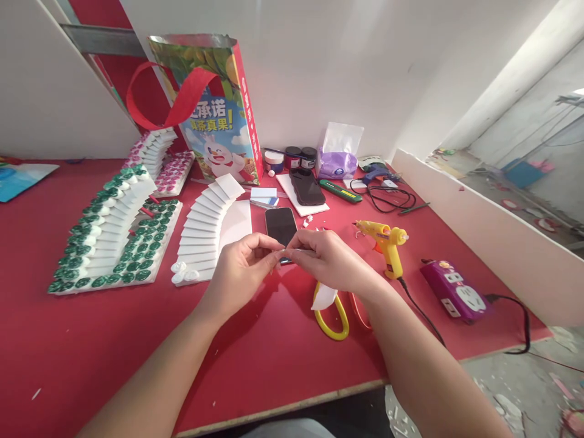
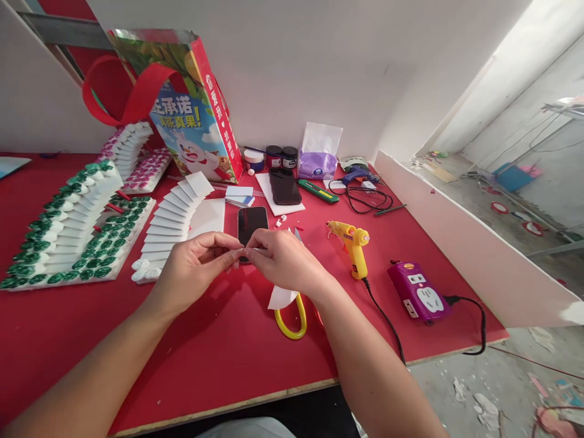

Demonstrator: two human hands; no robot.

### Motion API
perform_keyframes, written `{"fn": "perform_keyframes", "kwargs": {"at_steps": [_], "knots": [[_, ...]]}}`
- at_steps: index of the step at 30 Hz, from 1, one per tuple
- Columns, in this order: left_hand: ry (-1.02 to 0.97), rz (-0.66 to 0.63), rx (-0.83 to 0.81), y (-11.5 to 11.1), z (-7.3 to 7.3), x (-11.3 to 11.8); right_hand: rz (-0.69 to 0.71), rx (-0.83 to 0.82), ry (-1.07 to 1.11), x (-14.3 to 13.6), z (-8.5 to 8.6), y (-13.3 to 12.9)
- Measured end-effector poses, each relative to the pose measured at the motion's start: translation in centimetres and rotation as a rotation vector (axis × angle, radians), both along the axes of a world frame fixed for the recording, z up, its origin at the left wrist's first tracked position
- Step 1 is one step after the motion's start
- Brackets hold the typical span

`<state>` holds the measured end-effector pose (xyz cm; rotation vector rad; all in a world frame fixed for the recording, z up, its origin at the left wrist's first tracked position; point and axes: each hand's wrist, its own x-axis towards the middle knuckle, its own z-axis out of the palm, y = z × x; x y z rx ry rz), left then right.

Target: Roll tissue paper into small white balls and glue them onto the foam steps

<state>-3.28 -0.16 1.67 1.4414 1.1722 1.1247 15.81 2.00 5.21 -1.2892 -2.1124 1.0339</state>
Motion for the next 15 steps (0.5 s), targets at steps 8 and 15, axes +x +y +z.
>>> {"fn": "perform_keyframes", "kwargs": {"at_steps": [8, 15], "knots": [[0.235, 0.117, 0.55, -0.5, 0.2, 0.7, -0.06, 0.102, 0.211, -1.0, -0.9, -0.1], [-0.464, -0.22, -0.563, 0.6, 1.2, 0.0, 0.114, 0.469, 0.02, -0.3, -1.1, -0.2]]}}
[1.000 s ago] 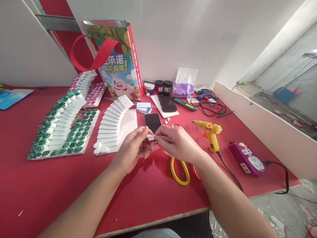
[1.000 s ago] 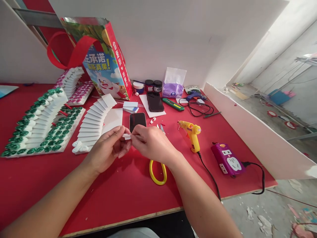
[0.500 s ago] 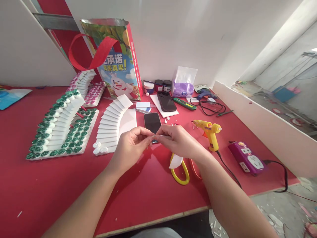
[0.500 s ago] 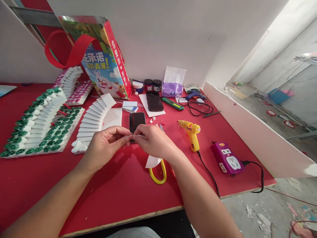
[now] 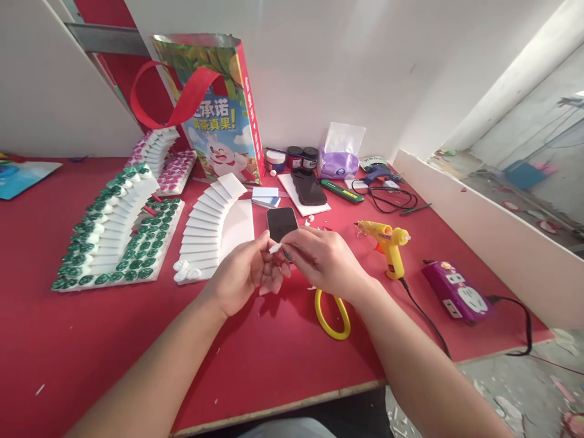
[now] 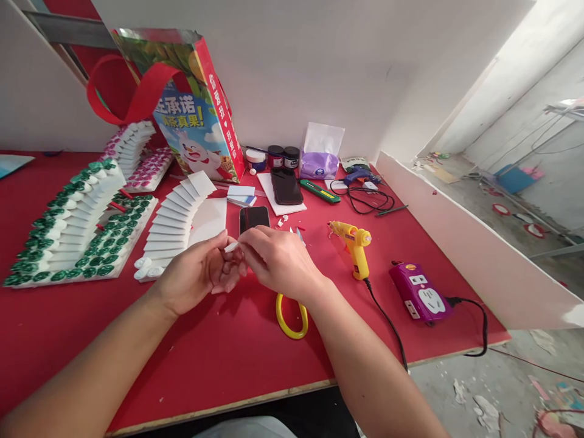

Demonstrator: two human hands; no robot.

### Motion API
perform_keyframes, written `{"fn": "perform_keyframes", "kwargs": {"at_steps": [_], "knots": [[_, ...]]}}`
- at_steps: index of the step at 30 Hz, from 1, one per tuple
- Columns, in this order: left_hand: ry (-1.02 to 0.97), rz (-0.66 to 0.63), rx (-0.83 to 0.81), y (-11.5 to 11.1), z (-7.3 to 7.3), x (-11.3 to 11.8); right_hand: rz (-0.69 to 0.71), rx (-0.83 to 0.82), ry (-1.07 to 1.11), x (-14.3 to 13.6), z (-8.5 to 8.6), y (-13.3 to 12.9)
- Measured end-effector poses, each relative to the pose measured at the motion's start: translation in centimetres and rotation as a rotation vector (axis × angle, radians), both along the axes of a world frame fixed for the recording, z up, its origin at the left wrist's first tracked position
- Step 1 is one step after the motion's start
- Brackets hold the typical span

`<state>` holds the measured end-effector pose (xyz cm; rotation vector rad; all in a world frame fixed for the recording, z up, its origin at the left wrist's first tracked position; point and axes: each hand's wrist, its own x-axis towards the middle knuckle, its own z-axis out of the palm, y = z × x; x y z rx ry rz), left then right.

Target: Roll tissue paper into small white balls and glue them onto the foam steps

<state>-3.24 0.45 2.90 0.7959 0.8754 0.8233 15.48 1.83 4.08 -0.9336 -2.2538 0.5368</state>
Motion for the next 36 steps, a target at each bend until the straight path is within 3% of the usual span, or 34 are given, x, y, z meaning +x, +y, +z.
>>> {"fn": "perform_keyframes", "kwargs": {"at_steps": [3, 9, 11, 16, 20, 26, 32, 36], "knots": [[-0.066, -0.074, -0.103, 0.0, -0.3, -0.2, 0.005, 0.009, -0.061, 0.1, -0.1, 0.0], [-0.01, -0.051, 0.044, -0.4, -0.5, -0.3, -0.048, -0.067, -0.067, 0.2, 0.3, 0.0], [0.135, -0.046, 0.173, -0.6, -0.5, -0.2, -0.079, -0.12, -0.039, 0.1, 0.5, 0.0], [0.667, 0.079, 0.679, -1.0, -0.4, 0.2, -0.221, -0.282, 0.037, -0.6, 0.6, -0.4], [0.941, 0.151, 1.027, -1.0, -0.8, 0.4, -0.268, -0.292, 0.127, -1.4, 0.1, -0.9], [1.309, 0.199, 1.304, -0.9, -1.2, 0.3, -0.263, -0.434, 0.209, -1.9, 0.1, -1.1], [1.304, 0.207, 1.341, -0.6, -2.2, 0.3, -0.285, -0.65, 0.413, -1.9, -0.3, -0.8], [1.054, 0.218, 1.184, -0.8, -1.7, 0.7, -0.255, -0.661, 0.505, -1.9, -0.5, -0.6]]}}
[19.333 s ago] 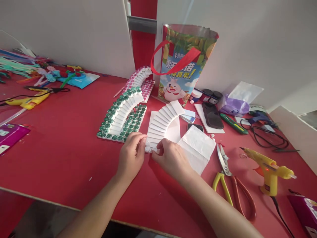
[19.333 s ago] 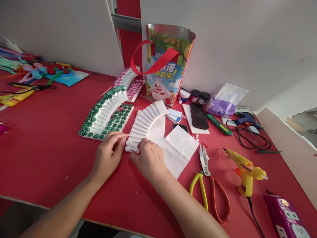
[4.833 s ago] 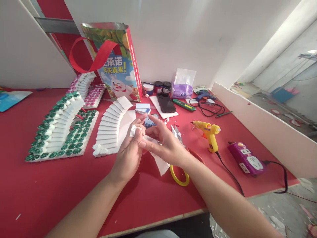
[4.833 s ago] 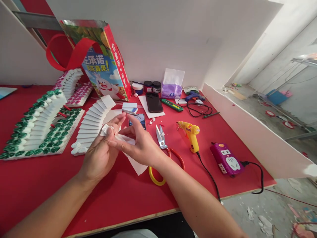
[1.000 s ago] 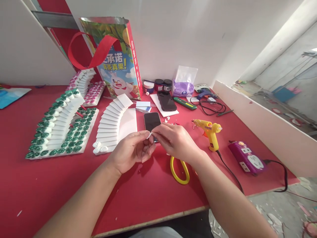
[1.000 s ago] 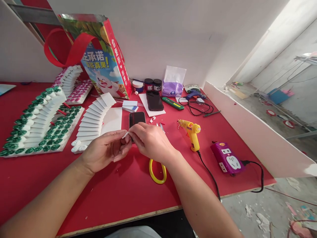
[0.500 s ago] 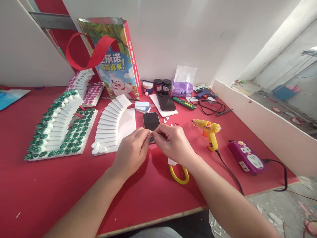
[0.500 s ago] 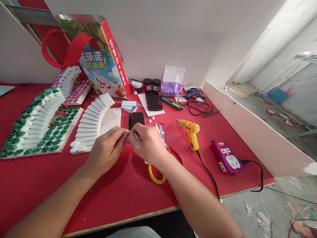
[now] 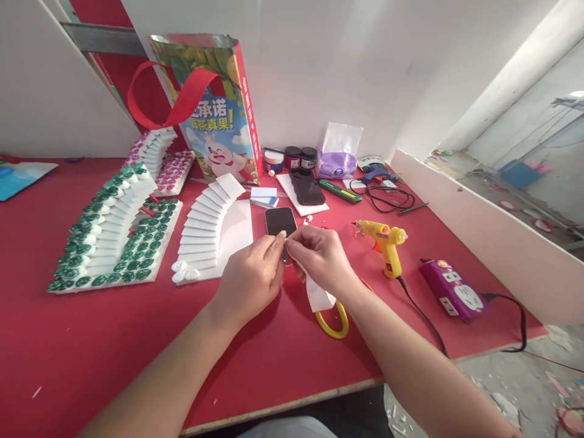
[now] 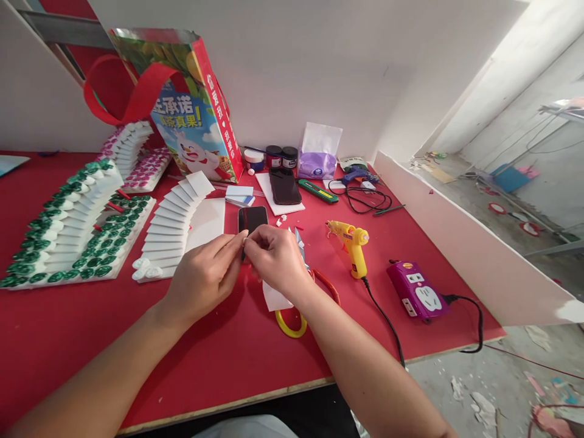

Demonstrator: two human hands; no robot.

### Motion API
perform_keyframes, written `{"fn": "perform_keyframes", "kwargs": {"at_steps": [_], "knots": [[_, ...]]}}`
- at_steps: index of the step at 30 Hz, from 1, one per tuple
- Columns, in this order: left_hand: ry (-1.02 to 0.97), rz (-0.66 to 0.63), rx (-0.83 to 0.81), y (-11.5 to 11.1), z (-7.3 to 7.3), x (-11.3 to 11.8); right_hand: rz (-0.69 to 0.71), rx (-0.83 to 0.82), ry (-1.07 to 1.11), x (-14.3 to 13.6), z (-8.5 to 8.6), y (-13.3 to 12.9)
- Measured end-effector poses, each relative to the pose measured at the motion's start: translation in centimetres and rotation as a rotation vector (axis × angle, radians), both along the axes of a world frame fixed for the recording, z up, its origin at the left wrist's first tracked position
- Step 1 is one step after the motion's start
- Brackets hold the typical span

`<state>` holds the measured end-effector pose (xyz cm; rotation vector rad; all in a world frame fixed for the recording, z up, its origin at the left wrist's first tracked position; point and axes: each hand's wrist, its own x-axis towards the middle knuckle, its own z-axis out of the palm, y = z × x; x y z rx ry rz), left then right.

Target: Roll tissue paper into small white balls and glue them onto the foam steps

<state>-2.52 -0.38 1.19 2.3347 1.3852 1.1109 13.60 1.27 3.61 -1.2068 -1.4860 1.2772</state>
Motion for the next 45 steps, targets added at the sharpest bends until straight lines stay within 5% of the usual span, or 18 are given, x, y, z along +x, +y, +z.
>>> {"fn": "perform_keyframes", "kwargs": {"at_steps": [4, 8, 12, 22, 29, 34, 40, 45], "knots": [[-0.414, -0.051, -0.295, -0.4, 1.5, -0.1, 0.089, 0.045, 0.086, 0.3, 0.4, 0.0], [-0.531, -0.11, -0.451, -0.3, 2.0, -0.7, 0.159, 0.111, 0.075, 0.7, 0.5, 0.1], [-0.468, -0.119, -0.331, -0.1, 1.5, -0.8, 0.175, 0.086, 0.085, 0.8, 0.6, 0.2], [-0.307, 0.034, -0.1, -0.6, 1.6, -0.1, 0.151, -0.373, 0.283, 1.0, 1.8, 0.7], [-0.322, 0.087, -0.11, -0.6, 1.3, 0.0, -0.073, 0.072, 0.01, -0.3, 0.0, -0.2], [-0.075, 0.084, 0.051, -0.5, 1.0, -0.1, -0.05, 0.423, -0.338, -0.4, -0.6, -0.7], [0.275, 0.147, 0.307, -0.3, -0.4, -0.3, -0.103, 0.33, -0.333, -0.6, -0.5, -0.7], [-0.096, -0.018, 0.163, -0.1, -0.5, -0.2, -0.127, 0.233, -0.209, -0.5, -0.3, -0.5]]}}
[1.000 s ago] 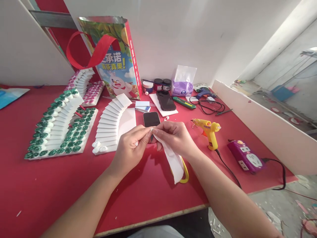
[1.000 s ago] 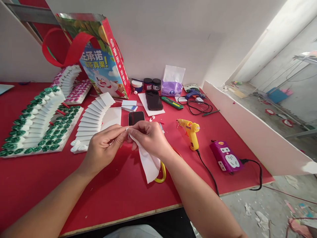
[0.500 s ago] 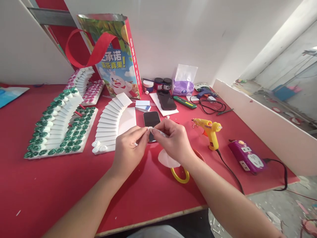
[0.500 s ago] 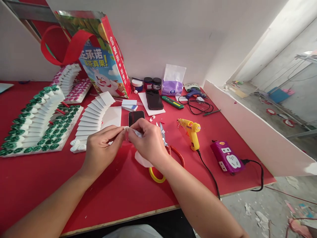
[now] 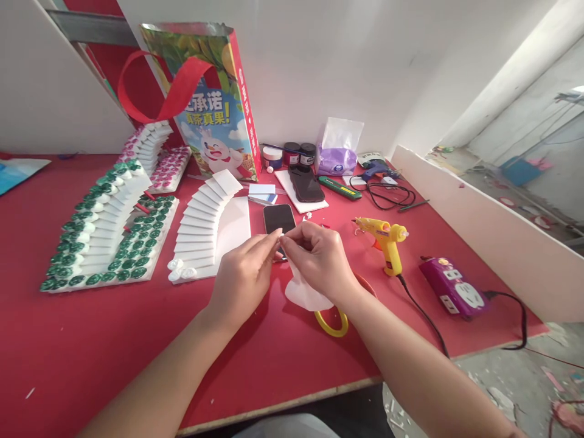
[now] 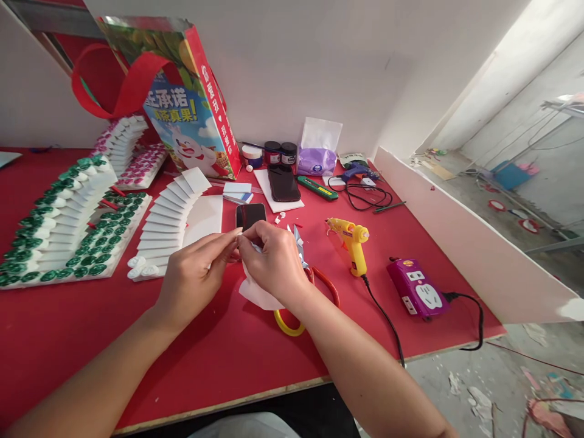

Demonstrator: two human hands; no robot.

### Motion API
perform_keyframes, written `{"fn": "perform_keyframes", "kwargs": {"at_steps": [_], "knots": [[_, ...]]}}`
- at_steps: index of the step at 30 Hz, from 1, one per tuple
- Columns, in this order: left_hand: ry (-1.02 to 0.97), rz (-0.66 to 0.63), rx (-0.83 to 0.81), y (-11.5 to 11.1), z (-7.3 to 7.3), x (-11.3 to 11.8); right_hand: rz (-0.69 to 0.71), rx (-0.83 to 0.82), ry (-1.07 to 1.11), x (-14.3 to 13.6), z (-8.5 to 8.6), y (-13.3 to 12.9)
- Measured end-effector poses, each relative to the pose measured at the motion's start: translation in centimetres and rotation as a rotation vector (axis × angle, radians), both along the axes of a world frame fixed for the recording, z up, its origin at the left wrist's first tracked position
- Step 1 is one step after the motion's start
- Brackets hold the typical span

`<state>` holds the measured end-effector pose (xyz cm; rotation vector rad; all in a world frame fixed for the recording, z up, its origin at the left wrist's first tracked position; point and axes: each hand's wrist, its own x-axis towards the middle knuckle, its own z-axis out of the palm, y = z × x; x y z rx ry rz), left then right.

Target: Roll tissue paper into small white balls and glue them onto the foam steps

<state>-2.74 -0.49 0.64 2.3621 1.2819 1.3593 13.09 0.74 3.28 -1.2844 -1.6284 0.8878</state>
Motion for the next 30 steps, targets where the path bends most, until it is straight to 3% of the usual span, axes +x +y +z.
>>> {"fn": "perform_keyframes", "kwargs": {"at_steps": [3, 5, 8, 10, 12, 15, 17, 20, 26, 30], "knots": [[-0.252, -0.1, -0.19, 0.0, 0.7, 0.0, 0.115, -0.015, 0.122, 0.1, 0.3, -0.1], [-0.316, -0.12, -0.269, -0.1, 1.2, 0.0, 0.181, 0.002, 0.163, 0.2, 0.4, -0.3], [-0.318, -0.099, -0.27, -0.3, 1.6, -0.1, 0.209, 0.049, 0.157, 0.4, 0.7, -0.2], [-0.316, -0.055, -0.251, -0.2, 1.6, -0.2, 0.215, -0.007, 0.189, 0.8, 1.0, 0.2], [-0.325, -0.013, -0.256, -0.2, 1.4, -0.3, 0.184, -0.212, 0.309, 1.3, 1.3, 0.9], [-0.308, -0.003, -0.238, -0.1, 1.4, -0.5, 0.166, -0.652, 0.558, 2.1, 1.6, 2.0], [-0.28, -0.015, -0.201, -0.1, 1.5, -0.6, 0.26, -0.854, 0.69, 2.3, 1.6, 2.4], [-0.233, -0.02, -0.15, -0.2, 1.8, -0.7, 0.459, -1.008, 0.792, 2.1, 1.3, 2.5], [-0.25, -0.007, -0.2, -0.4, 2.0, -0.5, 0.582, -1.039, 0.857, 1.5, 0.7, 2.1], [-0.352, 0.007, -0.319, -0.5, 1.9, -0.2, 0.531, -0.918, 0.815, 1.3, 0.9, 1.7]]}}
